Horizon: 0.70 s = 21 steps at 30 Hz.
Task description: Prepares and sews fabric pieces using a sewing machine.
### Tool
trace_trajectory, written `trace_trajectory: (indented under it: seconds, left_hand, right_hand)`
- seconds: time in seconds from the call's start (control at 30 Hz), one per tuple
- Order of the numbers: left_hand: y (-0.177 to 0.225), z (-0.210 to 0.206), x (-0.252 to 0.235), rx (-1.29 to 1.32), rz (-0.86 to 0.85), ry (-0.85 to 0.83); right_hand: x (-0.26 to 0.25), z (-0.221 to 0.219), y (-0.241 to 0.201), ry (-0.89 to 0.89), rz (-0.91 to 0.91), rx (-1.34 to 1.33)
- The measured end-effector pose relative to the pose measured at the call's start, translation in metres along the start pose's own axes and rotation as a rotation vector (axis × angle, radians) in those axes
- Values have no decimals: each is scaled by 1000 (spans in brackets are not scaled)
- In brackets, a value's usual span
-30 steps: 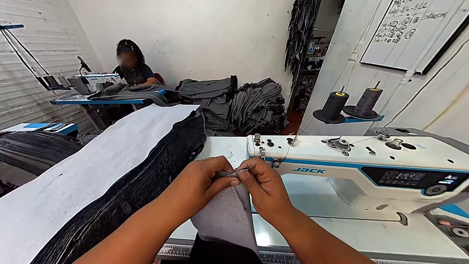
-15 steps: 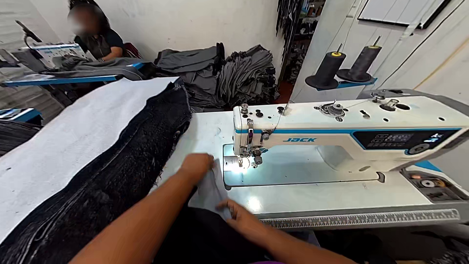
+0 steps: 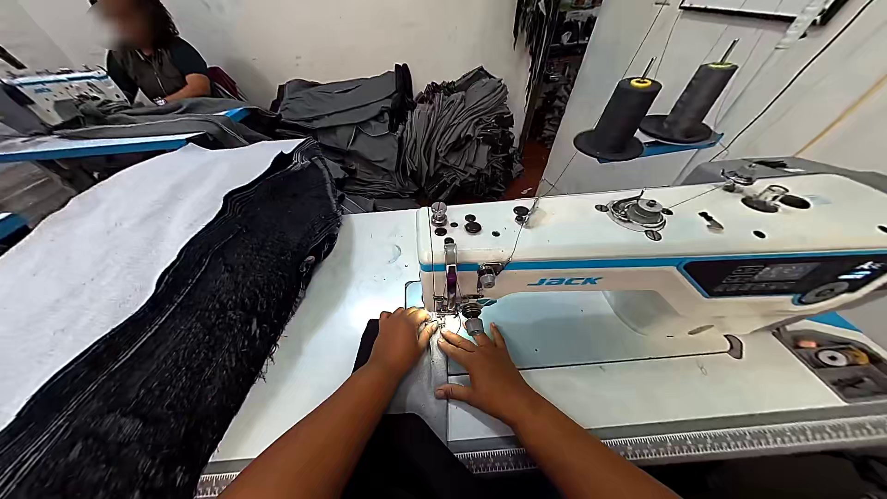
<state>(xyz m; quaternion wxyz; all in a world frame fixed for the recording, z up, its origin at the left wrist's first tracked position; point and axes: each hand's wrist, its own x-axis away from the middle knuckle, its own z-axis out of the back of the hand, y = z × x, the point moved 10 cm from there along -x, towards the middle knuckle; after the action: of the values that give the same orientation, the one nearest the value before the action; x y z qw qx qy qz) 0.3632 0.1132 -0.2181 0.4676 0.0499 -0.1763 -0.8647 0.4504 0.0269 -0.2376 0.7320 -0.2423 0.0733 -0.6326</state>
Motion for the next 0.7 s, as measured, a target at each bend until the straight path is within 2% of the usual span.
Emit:
trace_trajectory:
  seconds: [0.57, 0.7]
  left_hand:
    - [-1, 4, -15, -48, -51, -14]
    - [-3, 17, -32, -46, -34, 71]
  right_hand:
    - [3, 3, -8, 97, 29, -17]
    - [2, 4, -9, 50, 19, -37]
